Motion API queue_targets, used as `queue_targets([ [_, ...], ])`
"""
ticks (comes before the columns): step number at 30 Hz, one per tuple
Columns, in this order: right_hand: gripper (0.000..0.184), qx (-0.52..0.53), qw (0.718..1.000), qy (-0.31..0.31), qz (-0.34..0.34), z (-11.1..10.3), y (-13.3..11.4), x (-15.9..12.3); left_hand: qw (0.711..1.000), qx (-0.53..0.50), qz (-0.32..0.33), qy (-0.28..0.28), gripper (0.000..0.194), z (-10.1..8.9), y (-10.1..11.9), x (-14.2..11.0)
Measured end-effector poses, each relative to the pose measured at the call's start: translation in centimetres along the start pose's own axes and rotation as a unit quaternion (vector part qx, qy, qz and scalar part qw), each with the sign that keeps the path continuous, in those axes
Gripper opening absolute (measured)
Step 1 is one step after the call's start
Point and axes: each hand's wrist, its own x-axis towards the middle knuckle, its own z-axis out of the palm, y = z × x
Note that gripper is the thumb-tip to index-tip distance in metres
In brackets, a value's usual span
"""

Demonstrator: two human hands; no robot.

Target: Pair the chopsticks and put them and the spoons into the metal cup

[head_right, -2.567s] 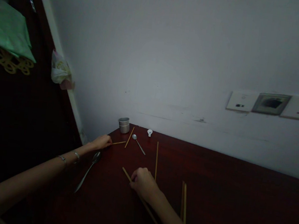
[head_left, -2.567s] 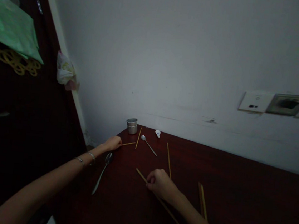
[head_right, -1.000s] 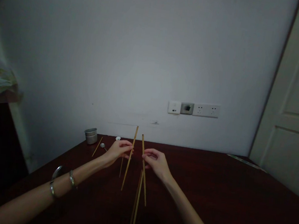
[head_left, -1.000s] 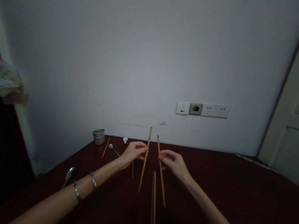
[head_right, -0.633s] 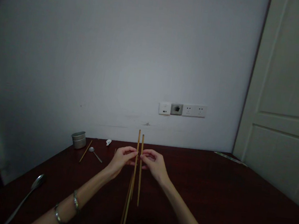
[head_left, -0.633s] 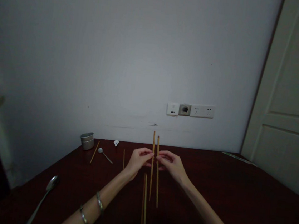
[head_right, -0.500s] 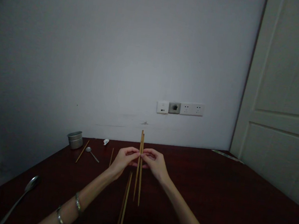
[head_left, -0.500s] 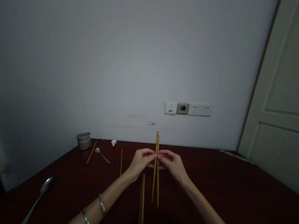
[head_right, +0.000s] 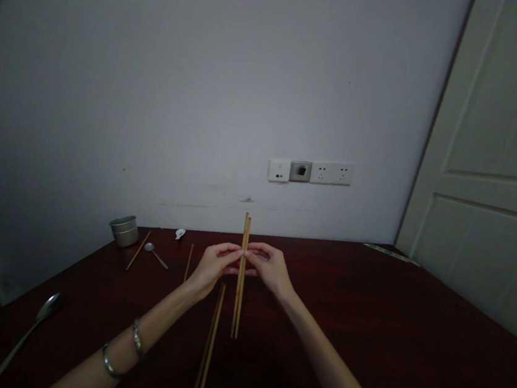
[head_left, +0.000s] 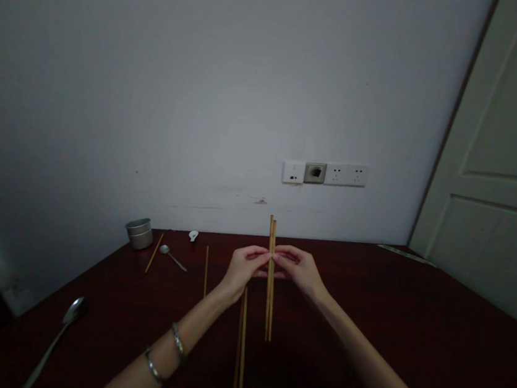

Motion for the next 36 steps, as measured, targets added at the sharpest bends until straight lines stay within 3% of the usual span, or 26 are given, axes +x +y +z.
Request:
queue_targets([
  [9, 0.034, 0.007, 1.0, -0.002, 0.005, -0.1, -0.2, -0.3, 0.999, -0.028, 0.003, -0.017, 0.026, -0.1, -0.3, 0.0],
  [21, 0.034, -0.022, 0.999, -0.002, 0.039, -0.3, -0.2, -0.3, 0.996, -0.034, -0.05, -0.061, 0.022, -0.9, -0.7, 0.2],
  [31, 0.024, -0.056, 0.998, 0.028, 0.021, 0.3, 0.5, -0.4, 0.988, -0.053, -0.095, -0.114, 0.015, -1.8, -1.0, 0.9],
  [36, 0.018, -0.096, 0.995, 0.027, 0.009, 0.8, 0.8, -0.4, 0.989, -0.044, -0.091, -0.11, 0.01, -2.0, -1.2, 1.0],
])
